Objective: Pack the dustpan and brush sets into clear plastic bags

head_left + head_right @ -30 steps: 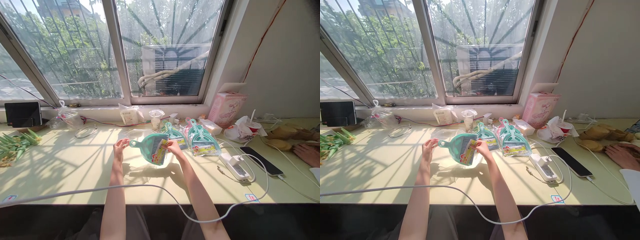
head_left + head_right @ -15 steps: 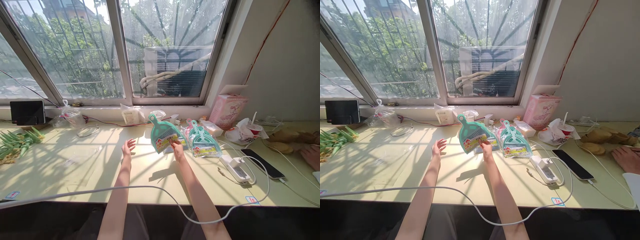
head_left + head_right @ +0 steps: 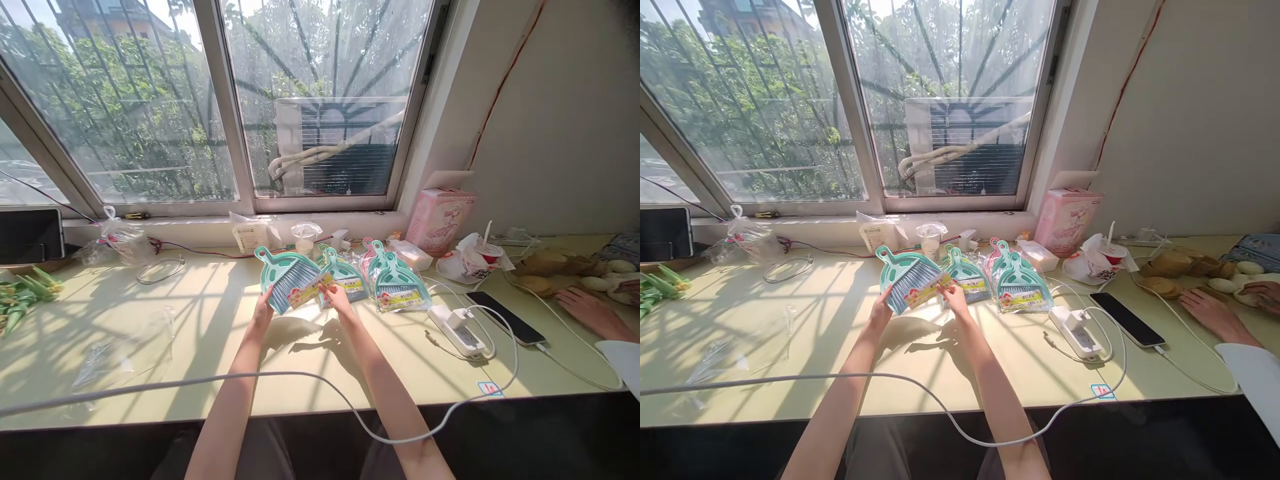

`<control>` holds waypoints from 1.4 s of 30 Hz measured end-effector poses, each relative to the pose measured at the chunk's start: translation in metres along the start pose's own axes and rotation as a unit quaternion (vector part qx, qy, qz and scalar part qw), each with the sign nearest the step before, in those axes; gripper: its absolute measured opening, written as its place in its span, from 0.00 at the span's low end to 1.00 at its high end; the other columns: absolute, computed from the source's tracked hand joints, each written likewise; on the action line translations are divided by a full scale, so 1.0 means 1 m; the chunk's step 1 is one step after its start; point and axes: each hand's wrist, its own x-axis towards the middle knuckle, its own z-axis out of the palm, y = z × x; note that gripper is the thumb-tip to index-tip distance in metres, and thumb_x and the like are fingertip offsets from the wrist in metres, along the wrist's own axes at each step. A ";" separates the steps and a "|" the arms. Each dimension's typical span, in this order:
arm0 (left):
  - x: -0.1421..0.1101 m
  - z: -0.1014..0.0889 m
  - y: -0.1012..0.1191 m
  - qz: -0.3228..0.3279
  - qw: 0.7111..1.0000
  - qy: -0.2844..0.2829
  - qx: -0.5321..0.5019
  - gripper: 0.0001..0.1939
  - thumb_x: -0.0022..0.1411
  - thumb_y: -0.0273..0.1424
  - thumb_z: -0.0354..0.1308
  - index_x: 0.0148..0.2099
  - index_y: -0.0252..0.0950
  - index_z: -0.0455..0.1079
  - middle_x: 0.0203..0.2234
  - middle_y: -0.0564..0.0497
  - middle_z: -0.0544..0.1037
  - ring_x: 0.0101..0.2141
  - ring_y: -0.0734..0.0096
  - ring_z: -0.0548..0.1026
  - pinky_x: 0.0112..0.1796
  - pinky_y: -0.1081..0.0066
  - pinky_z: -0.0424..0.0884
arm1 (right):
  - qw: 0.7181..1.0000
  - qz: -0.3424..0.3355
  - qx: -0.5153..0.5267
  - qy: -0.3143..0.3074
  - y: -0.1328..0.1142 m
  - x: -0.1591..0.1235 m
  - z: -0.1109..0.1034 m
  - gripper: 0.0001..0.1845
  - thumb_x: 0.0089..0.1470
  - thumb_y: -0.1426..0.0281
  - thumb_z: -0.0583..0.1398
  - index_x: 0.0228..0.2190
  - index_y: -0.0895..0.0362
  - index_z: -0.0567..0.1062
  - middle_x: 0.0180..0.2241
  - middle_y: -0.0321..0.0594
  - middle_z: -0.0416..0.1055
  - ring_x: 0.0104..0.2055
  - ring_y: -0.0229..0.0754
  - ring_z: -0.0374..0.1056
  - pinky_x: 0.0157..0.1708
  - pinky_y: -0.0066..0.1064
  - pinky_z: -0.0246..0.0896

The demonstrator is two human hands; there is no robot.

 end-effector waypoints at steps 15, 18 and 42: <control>-0.006 -0.006 0.007 -0.008 0.999 -0.007 0.039 0.29 0.74 0.38 0.71 0.73 0.38 0.79 0.62 0.38 0.89 0.63 0.49 0.87 0.66 0.55 0.81 | 0.801 -0.177 0.305 0.484 -0.054 0.007 -0.127 0.17 0.63 0.46 0.62 0.29 0.42 0.70 0.28 0.40 0.69 0.32 0.61 0.81 0.25 0.53 0.79; -0.009 -0.004 0.008 -0.014 0.998 -0.016 0.054 0.31 0.74 0.39 0.71 0.75 0.39 0.77 0.63 0.39 0.88 0.62 0.50 0.87 0.65 0.55 0.82 | 0.773 -0.132 0.401 0.473 -0.067 0.000 -0.129 0.15 0.63 0.53 0.66 0.28 0.42 0.70 0.26 0.36 0.70 0.24 0.55 0.79 0.17 0.46 0.74; -0.040 0.024 -0.009 0.183 0.911 -0.188 0.317 0.29 0.65 0.59 0.73 0.55 0.43 0.89 0.38 0.39 0.88 0.48 0.32 0.85 0.62 0.42 0.80 | 0.941 -0.248 -0.226 0.038 -0.022 -0.051 0.042 0.16 0.66 0.48 0.71 0.43 0.46 0.85 0.49 0.48 0.82 0.55 0.62 0.78 0.56 0.52 0.78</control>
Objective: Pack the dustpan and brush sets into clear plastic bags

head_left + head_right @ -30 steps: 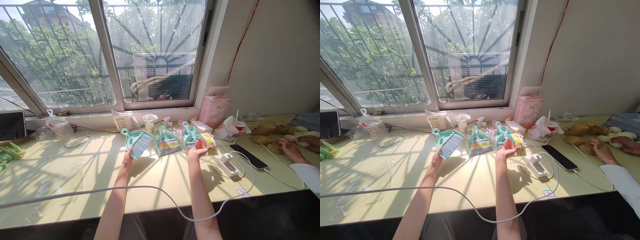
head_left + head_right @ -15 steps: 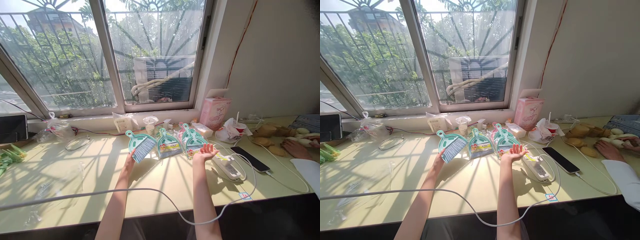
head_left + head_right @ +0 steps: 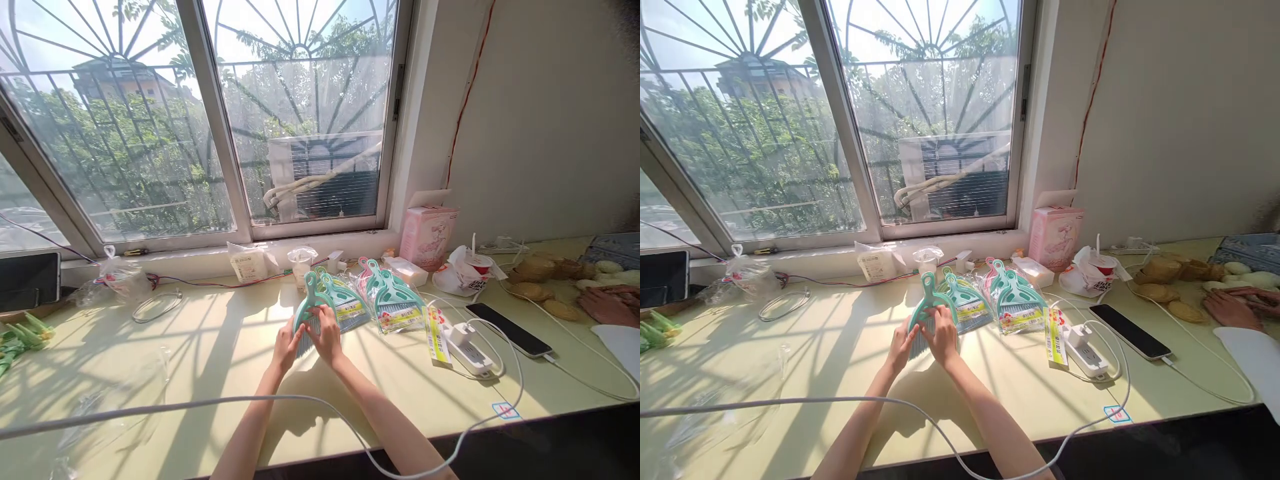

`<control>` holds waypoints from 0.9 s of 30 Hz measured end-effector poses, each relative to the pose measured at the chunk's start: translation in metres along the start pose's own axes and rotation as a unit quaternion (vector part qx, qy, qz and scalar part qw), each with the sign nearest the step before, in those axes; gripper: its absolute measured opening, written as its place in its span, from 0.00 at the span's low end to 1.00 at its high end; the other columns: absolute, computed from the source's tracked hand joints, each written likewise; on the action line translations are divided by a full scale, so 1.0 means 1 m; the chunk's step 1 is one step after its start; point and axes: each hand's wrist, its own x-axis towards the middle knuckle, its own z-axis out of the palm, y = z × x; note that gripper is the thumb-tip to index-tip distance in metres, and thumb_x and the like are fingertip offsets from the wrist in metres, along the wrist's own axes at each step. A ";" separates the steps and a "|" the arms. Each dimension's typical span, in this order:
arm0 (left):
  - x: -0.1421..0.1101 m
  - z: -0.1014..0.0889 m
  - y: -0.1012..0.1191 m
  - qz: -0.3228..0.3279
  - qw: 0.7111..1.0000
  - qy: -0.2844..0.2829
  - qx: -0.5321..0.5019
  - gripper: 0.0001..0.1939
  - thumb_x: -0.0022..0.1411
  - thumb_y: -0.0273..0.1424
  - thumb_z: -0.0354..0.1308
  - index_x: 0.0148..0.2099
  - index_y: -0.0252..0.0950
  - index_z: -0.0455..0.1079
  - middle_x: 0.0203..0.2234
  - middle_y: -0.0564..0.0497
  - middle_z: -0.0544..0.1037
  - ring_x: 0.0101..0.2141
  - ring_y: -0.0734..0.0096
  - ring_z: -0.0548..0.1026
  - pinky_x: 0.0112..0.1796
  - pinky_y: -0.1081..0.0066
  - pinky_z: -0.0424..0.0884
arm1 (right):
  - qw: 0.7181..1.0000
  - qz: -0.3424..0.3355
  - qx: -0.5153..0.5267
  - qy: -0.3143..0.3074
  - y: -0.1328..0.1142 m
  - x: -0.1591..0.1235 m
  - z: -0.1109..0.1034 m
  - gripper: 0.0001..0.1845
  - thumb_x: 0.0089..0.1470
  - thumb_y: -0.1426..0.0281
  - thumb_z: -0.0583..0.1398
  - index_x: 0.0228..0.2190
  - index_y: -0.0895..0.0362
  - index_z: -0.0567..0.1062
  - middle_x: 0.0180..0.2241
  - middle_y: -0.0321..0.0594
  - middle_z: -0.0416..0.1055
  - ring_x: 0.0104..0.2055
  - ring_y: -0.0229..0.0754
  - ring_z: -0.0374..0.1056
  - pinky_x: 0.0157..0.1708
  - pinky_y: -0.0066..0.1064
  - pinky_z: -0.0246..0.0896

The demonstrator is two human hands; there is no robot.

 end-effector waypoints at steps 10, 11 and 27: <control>-0.018 -0.005 -0.016 -0.022 0.998 0.041 0.041 0.41 0.57 0.64 0.74 0.62 0.40 0.85 0.31 0.42 0.79 0.42 0.32 0.82 0.59 0.43 0.79 | 0.998 -0.033 0.034 0.046 -0.011 -0.003 -0.003 0.04 0.70 0.61 0.66 0.40 0.46 0.81 0.54 0.49 0.81 0.62 0.62 0.76 0.65 0.57 0.73; -0.019 -0.007 -0.015 -0.018 0.997 0.055 0.041 0.40 0.56 0.62 0.75 0.61 0.40 0.85 0.31 0.42 0.79 0.42 0.31 0.82 0.59 0.41 0.78 | 0.997 -0.021 0.057 0.041 -0.015 0.000 -0.003 0.04 0.68 0.61 0.67 0.41 0.46 0.79 0.52 0.48 0.81 0.59 0.61 0.77 0.63 0.56 0.75; 0.008 -0.148 0.021 -0.161 0.945 0.274 -0.078 0.20 0.62 0.52 0.76 0.39 0.42 0.78 0.30 0.44 0.83 0.56 0.35 0.86 0.59 0.47 0.84 | 0.984 0.090 0.115 -0.098 -0.056 0.023 -0.131 0.18 0.50 0.60 0.73 0.39 0.47 0.74 0.33 0.33 0.79 0.39 0.48 0.78 0.40 0.35 0.66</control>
